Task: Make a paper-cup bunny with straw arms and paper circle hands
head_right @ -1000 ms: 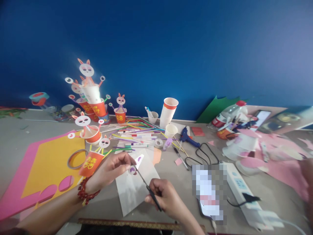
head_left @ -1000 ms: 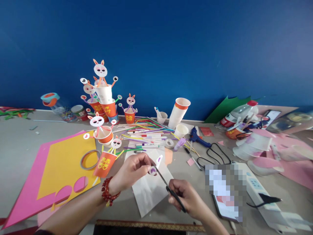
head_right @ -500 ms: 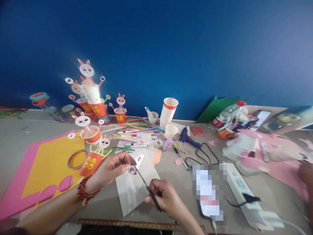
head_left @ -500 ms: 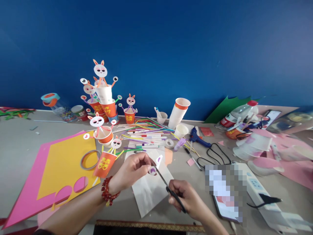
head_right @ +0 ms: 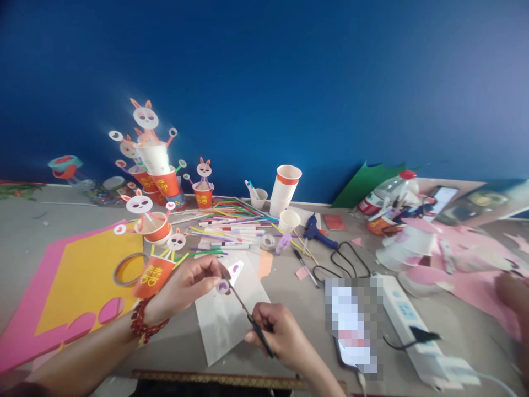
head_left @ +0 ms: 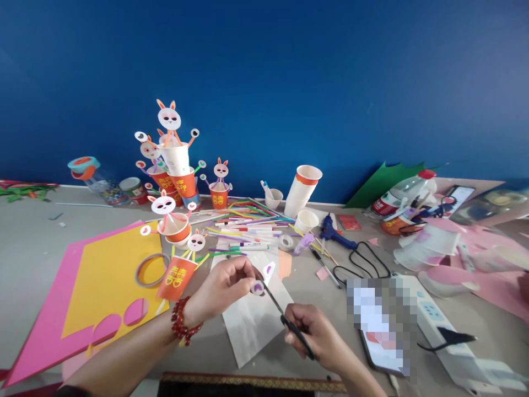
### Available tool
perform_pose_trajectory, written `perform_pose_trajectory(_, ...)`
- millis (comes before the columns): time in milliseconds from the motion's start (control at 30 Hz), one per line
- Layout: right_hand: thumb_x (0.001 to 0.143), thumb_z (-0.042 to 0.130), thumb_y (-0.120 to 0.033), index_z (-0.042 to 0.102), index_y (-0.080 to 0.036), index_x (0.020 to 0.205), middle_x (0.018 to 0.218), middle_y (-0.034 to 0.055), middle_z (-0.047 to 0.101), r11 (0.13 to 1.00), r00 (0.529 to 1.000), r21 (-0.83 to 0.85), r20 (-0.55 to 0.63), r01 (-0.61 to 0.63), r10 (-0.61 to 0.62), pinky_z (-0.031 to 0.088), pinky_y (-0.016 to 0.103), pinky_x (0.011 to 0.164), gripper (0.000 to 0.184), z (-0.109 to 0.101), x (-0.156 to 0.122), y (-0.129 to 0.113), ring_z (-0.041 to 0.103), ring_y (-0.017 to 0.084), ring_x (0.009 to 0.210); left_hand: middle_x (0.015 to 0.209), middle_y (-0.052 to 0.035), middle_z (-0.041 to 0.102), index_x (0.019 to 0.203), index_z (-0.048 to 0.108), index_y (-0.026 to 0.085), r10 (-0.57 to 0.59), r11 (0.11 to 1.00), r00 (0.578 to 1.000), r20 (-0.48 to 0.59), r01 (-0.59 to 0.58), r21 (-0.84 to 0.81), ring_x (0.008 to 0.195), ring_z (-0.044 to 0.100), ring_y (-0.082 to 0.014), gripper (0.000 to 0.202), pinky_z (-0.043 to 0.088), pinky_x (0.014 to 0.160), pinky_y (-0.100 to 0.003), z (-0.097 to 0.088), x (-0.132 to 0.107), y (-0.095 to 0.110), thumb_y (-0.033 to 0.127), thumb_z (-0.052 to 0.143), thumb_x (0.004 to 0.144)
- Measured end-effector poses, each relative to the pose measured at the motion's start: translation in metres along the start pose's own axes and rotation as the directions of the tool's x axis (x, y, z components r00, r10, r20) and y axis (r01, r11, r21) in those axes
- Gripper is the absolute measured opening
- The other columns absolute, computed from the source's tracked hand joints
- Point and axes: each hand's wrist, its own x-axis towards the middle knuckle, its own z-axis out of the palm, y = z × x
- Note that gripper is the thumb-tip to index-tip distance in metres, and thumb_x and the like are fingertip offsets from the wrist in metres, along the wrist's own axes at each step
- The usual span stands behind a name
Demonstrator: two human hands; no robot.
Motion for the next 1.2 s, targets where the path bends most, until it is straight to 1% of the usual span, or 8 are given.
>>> perform_pose_trajectory(167,0.069,0.071,-0.068,0.038,-0.022,0.061,0.044,-0.0087,0.040,1.000,1.000,-0.022,0.005,0.008,-0.008,0.023,0.020,0.042,0.057,0.000,0.000,0.000,0.036,0.007,0.040,0.086,-0.0063,0.068,0.072,0.053,0.017,0.005,1.000,1.000,0.007,-0.005,0.004,0.075,0.060,-0.0159,0.007,0.041,0.065,-0.025,-0.001,0.000,0.002,0.019,0.055,0.078)
perform_pose_trajectory(333,0.068,0.069,-0.072,0.038,-0.022,0.061,0.044,-0.0073,0.043,1.000,1.000,-0.017,0.004,0.016,-0.016,0.023,0.021,0.043,0.059,-0.001,-0.001,0.002,0.036,0.008,0.041,0.087,-0.0068,0.069,0.074,0.054,0.016,-0.005,1.000,1.000,0.013,0.004,0.017,0.077,0.062,-0.0170,0.007,0.043,0.066,-0.025,-0.001,0.000,0.002,0.019,0.056,0.079)
perform_pose_trajectory(533,0.067,0.071,-0.070,0.037,-0.022,0.061,0.044,-0.0087,0.039,1.000,1.000,-0.016,0.011,0.005,-0.005,0.023,0.020,0.042,0.059,-0.002,0.000,0.003,0.036,0.007,0.040,0.089,-0.0073,0.070,0.077,0.055,0.016,-0.010,1.000,1.000,0.028,0.010,0.008,0.078,0.064,-0.0178,0.006,0.045,0.068,-0.026,-0.002,0.001,-0.001,0.019,0.057,0.081)
perform_pose_trajectory(733,0.067,0.070,-0.072,0.036,-0.022,0.061,0.045,-0.0092,0.037,1.000,1.000,-0.015,0.003,-0.011,0.011,0.022,0.020,0.042,0.060,-0.001,0.001,0.005,0.035,0.007,0.040,0.094,-0.0078,0.070,0.075,0.053,0.016,-0.015,1.000,0.999,0.028,0.016,-0.008,0.079,0.066,-0.0177,0.007,0.046,0.070,-0.027,-0.002,0.002,0.000,0.019,0.058,0.080)
perform_pose_trajectory(833,0.067,0.069,-0.073,0.036,-0.023,0.061,0.046,-0.0091,0.038,1.000,1.000,-0.007,0.008,-0.017,0.017,0.023,0.020,0.041,0.061,0.000,0.001,0.007,0.036,0.007,0.040,0.091,-0.0071,0.070,0.074,0.053,0.017,-0.013,1.000,1.000,0.023,0.013,-0.021,0.078,0.066,-0.0172,0.008,0.046,0.070,-0.026,-0.002,0.002,-0.003,0.020,0.057,0.081)
perform_pose_trajectory(933,0.067,0.068,-0.074,0.035,-0.023,0.061,0.045,-0.0099,0.035,1.000,1.000,-0.009,0.013,-0.004,0.005,0.022,0.020,0.041,0.061,0.001,0.002,0.006,0.035,0.007,0.040,0.086,-0.0059,0.069,0.074,0.053,0.017,-0.020,0.999,1.000,0.012,0.020,-0.031,0.077,0.066,-0.0171,0.009,0.046,0.069,-0.027,-0.002,0.001,-0.007,0.021,0.058,0.080)
perform_pose_trajectory(1100,0.071,0.069,-0.070,0.035,-0.022,0.061,0.044,-0.0102,0.036,1.000,1.000,-0.025,0.016,-0.003,0.003,0.021,0.021,0.042,0.059,0.001,0.002,0.006,0.031,0.006,0.039,0.089,-0.0066,0.069,0.074,0.052,0.017,-0.028,0.994,0.999,0.017,0.030,-0.103,0.077,0.067,-0.0177,0.010,0.048,0.072,-0.029,-0.003,0.001,-0.011,0.021,0.059,0.081)
perform_pose_trajectory(1200,0.071,0.069,-0.069,0.035,-0.022,0.061,0.043,-0.0100,0.038,0.999,0.999,-0.023,0.042,-0.031,0.032,0.021,0.021,0.042,0.058,0.000,0.003,0.009,0.032,0.007,0.040,0.084,-0.0054,0.069,0.074,0.052,0.017,-0.047,0.991,0.999,0.017,0.048,-0.129,0.076,0.067,-0.0176,0.011,0.049,0.073,-0.030,-0.002,0.003,-0.018,0.022,0.059,0.081)
